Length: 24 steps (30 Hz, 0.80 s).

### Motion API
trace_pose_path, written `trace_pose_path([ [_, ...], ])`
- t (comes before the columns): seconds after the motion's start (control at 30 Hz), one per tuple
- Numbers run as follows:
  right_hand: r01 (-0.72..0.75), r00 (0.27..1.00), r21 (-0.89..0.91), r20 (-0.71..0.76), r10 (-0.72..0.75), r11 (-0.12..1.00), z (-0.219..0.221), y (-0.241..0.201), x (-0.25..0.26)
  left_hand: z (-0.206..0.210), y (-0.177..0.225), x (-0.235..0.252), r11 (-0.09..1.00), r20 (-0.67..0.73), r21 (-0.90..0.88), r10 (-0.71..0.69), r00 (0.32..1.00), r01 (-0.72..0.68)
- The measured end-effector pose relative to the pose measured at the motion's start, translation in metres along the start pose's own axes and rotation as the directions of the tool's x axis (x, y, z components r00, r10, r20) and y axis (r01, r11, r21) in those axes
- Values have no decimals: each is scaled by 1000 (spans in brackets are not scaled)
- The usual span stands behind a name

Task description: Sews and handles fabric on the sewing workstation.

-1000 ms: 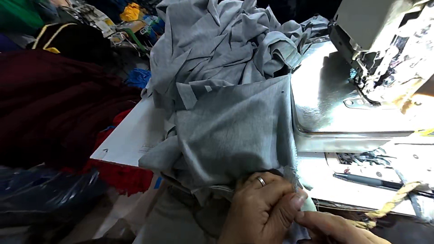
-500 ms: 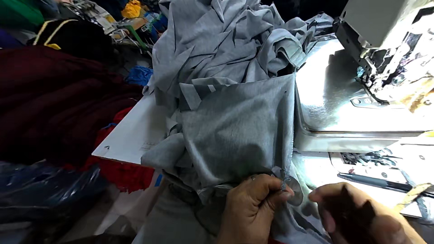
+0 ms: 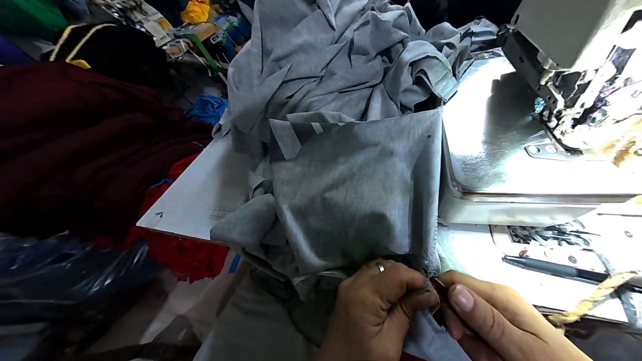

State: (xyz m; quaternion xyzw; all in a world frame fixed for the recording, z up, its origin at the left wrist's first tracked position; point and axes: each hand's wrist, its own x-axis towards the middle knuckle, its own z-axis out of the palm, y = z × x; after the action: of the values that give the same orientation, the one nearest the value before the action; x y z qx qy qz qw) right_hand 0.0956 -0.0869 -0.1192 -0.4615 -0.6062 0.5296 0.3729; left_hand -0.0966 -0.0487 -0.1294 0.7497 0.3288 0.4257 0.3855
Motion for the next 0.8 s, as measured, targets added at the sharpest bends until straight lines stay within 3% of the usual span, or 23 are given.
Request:
trace_pose_path([
  [0.4,76,996,5,-57,-76,997,0,8,7,2,2,1,980,34,180,79,996,-84],
  [0.6,103,990,60,-106,-97,993,2,11,4,2,3,-3,1000,10,-10,6,1000,-6],
  [0.8,194,973,-107,-105,-205,975,-5,2,-12,-8,8,-4,960,24,-255,-115,993,117],
])
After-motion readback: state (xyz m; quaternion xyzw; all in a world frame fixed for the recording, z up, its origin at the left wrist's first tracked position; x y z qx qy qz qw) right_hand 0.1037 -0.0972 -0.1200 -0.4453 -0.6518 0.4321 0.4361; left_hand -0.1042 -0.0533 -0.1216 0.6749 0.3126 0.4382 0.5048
